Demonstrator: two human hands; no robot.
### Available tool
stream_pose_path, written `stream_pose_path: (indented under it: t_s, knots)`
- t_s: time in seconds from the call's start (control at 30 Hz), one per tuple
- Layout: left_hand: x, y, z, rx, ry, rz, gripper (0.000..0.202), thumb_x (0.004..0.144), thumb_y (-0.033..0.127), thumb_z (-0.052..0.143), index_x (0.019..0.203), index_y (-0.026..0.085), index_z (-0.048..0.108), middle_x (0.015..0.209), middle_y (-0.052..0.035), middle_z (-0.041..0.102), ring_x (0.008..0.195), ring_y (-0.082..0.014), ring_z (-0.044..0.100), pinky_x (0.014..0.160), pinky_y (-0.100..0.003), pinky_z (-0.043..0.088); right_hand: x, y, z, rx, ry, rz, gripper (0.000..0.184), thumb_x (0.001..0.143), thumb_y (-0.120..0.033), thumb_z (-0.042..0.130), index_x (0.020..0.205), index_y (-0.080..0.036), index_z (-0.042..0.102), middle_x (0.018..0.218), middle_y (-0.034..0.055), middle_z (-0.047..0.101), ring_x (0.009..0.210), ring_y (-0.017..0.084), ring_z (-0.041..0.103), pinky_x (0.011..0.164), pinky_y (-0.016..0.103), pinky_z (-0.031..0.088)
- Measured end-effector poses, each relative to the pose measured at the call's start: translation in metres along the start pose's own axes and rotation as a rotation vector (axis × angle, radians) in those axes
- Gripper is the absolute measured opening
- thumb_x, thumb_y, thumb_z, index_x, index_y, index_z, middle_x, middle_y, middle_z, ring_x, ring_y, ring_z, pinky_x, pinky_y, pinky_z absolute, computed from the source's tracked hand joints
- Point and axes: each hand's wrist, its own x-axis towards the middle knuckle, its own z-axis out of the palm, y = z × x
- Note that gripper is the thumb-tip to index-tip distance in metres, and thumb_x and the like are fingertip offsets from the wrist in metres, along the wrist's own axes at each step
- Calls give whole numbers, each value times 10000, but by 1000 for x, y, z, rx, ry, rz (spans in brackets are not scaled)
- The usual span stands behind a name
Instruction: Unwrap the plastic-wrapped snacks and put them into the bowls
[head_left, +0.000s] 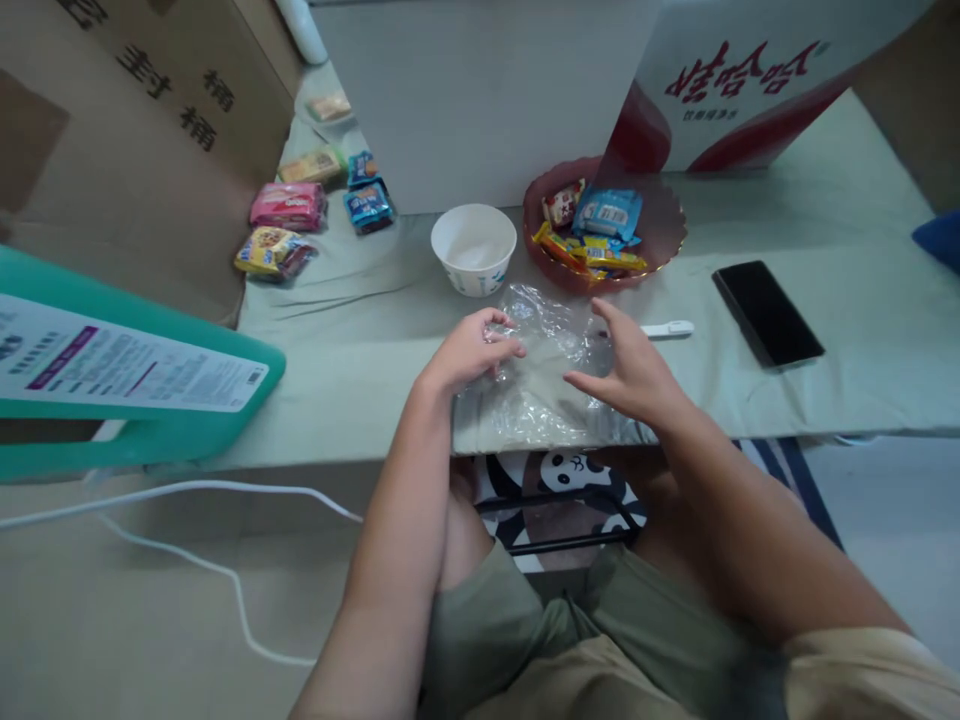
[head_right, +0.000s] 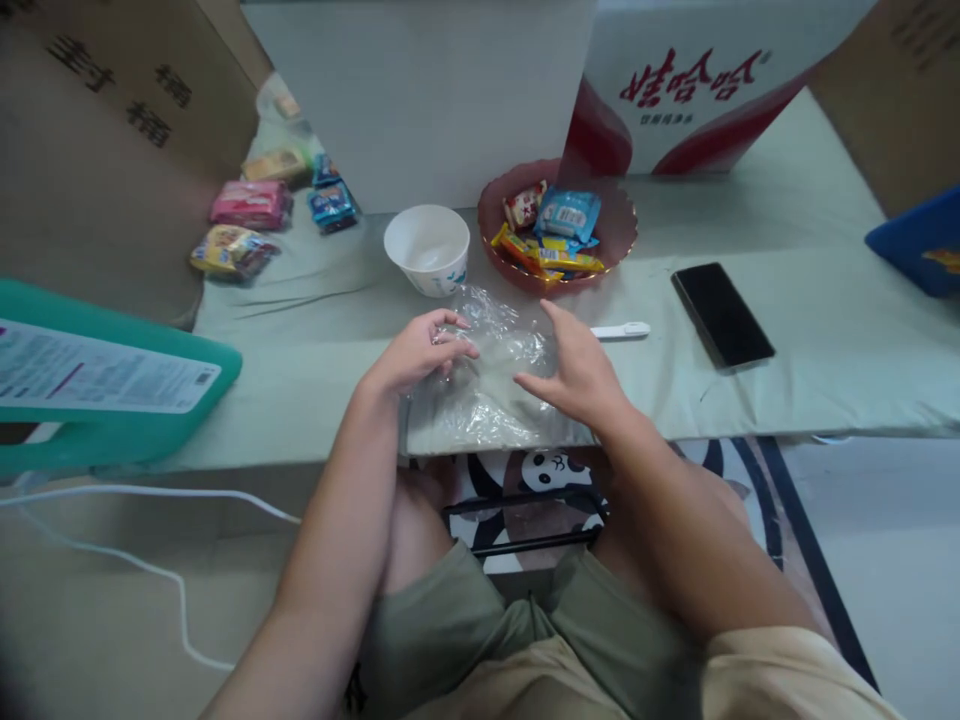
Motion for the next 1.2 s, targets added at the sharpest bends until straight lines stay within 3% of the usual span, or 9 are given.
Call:
stream_pose_path:
  t_s: [0.07,0.2,0.37,0.5,0.6,0.7,0.83,1.0,1.2]
  knots:
    - [-3,1,-1,1,-85,-4,415,700,197,801,1050,170,579,791,-56,747,478,-72,514,484,-230,357,-3,3,9,34,-22,43,754,711,-416,788,1386,-173,555,1360,194,666,1245,391,642,1042,583,516]
    - [-9,2,-9,14,-242,-52,565,612,202,825,1124,167,589,817,-67,748,619,-146,652,543,-243,446,6,0,2,150,20,104,115,831,-330,621,879,-231,653,860,68,758,842,265,729,827,448,580]
    - [-9,-6,-29,-52,104,114,492,587,192,826,1022,209,597,711,26,662,603,-104,609,566,-204,444,1,1,-20,493,173,374,223,845,-446,650,829,-242,562,566,-41,623,465,127,583,485,264,493]
    - [-6,-9,-35,-362,449,292,453,625,320,814,1020,263,601,955,-19,728,843,-139,691,692,-218,529,-3,14,-28,605,267,489,244,833,-448,680,838,-248,539,543,-56,585,410,98,523,417,231,436]
    - [-6,-8,-25,-481,270,197,510,646,518,799,1037,227,650,1108,-86,748,991,-195,722,808,-288,583,-2,21,-29,650,297,502,208,849,-410,661,852,-250,529,560,-57,577,406,89,504,407,225,411]
    - [-5,-9,-10,-284,63,-22,551,550,436,899,982,167,688,957,-102,774,829,-199,749,685,-273,576,0,25,-27,644,304,469,201,842,-397,666,904,-256,538,583,-63,560,413,90,483,409,233,397]
    - [-1,-12,0,-171,177,18,320,682,358,839,872,167,667,779,-41,752,653,-140,714,562,-212,514,0,31,-24,691,261,397,399,748,-452,752,1052,-271,567,756,-25,629,628,150,629,581,298,537]
    - [3,-15,-6,-130,247,105,303,754,404,797,933,188,682,724,-29,749,643,-150,725,571,-220,544,-2,31,-20,572,37,295,305,730,-468,765,789,-229,585,965,64,721,897,222,694,803,397,576]
    - [-5,-17,-17,36,341,169,282,727,425,799,760,193,642,450,50,547,365,-80,476,371,-182,344,3,25,-23,666,144,423,369,784,-522,749,845,-266,491,553,-66,548,432,122,528,436,266,446]
